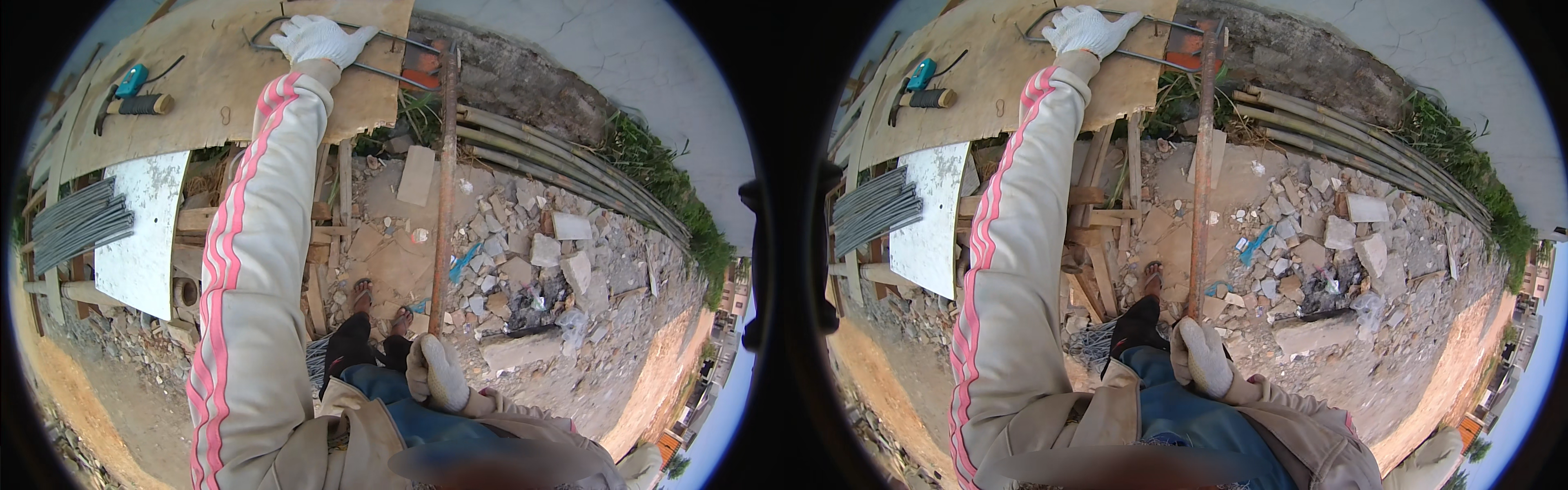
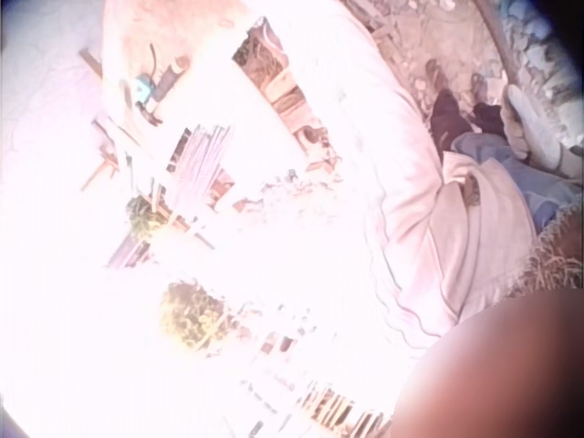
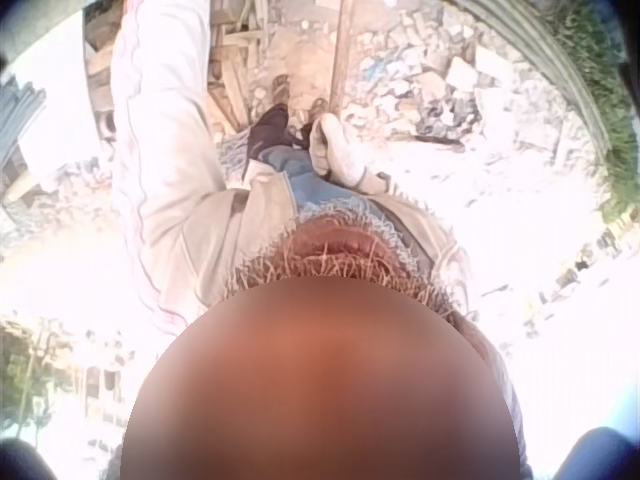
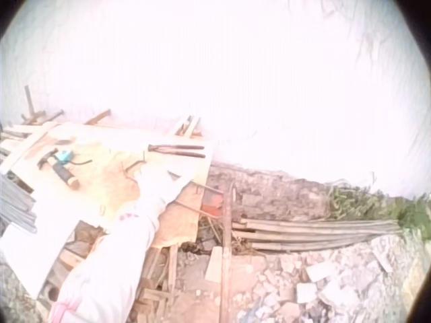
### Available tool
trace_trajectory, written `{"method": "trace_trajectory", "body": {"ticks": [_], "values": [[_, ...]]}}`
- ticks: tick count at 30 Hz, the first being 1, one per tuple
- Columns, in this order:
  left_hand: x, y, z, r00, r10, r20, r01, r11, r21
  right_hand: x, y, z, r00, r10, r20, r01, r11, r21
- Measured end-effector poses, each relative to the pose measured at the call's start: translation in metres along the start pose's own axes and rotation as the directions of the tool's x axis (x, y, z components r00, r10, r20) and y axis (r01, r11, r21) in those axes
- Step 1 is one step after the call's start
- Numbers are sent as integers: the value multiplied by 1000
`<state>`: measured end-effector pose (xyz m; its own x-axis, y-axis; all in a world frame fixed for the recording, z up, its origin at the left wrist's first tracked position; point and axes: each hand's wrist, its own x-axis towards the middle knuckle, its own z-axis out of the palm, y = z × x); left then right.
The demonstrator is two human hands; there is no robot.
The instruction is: The person bends metal rods into U-shaped forms using a long metal bar as a lever against a wooden workbench. They repeatedly position each rod, apply force to bend it, and place the finished pieces aside.
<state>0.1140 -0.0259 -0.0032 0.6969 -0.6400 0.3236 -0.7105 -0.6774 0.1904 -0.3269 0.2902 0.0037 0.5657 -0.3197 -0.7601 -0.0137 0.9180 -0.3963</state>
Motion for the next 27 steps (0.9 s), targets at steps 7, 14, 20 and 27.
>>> {"method": "trace_trajectory", "body": {"ticks": [7, 14, 20, 27], "values": [[-1, 2, -7, 999, -23, 49, 25, 999, -31, 21, 22, 28, 995, 45, 93, -58, 988, 145], [0, 2, -4, 999, -28, 19, 29, 999, -39, 49, 36, 78, 999, -13, 53, 9, 997, 72], [-1, 0, -4, 1000, -5, 11, 6, 998, -55, 67, 25, 102, 992, 110, 55, -117, 980, 158], [1, 1, 3, 1000, 5, 0, -5, 1000, -21, 65, 21, 112, 988, 147, 43, -151, 984, 92]]}}
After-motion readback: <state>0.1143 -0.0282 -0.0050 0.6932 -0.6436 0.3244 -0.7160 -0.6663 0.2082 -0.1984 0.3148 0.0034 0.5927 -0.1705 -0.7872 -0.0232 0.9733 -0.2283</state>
